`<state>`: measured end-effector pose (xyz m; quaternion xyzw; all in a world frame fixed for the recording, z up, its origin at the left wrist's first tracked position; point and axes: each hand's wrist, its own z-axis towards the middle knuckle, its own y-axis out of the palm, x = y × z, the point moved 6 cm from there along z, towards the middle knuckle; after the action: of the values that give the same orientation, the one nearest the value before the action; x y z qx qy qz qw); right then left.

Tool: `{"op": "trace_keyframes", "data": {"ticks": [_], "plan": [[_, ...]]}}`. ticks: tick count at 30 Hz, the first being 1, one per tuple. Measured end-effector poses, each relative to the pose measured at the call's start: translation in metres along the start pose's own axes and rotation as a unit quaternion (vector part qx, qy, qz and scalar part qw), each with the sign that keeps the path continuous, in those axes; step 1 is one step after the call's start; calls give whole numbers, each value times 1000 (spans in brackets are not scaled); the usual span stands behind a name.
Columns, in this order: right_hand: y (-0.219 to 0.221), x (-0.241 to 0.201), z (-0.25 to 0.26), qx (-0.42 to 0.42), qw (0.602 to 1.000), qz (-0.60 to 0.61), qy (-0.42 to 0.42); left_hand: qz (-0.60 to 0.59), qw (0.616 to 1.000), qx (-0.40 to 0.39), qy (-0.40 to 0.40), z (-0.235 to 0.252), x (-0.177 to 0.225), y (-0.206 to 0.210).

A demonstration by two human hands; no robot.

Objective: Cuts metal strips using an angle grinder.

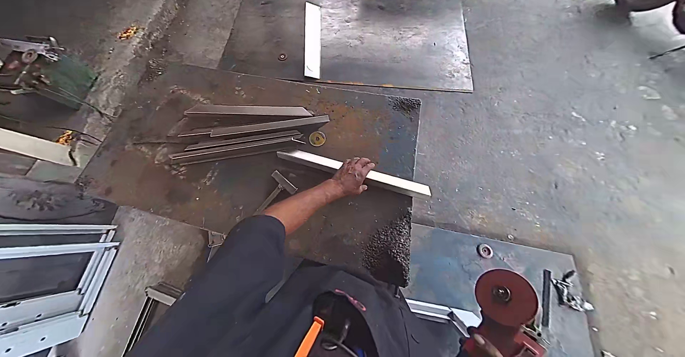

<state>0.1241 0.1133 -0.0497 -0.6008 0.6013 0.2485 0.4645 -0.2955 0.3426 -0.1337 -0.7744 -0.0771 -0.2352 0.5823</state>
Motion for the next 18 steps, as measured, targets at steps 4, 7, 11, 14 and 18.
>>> {"op": "trace_keyframes", "data": {"ticks": [4,7,11,14,18], "plan": [[-15,0,-7,51,998,-17,41,46,996,-75,-11,39,8,17],[-24,6,3,58,997,-6,51,56,993,-108,-4,48,6,17],[-40,16,21,38,997,-15,70,41,994,-100,23,40,1,14],[-50,18,42,6,997,-37,72,3,997,-77,17,30,-6,18],[-55,18,88,-51,990,-108,71,-10,998,-32,-53,32,-8,27]]}}
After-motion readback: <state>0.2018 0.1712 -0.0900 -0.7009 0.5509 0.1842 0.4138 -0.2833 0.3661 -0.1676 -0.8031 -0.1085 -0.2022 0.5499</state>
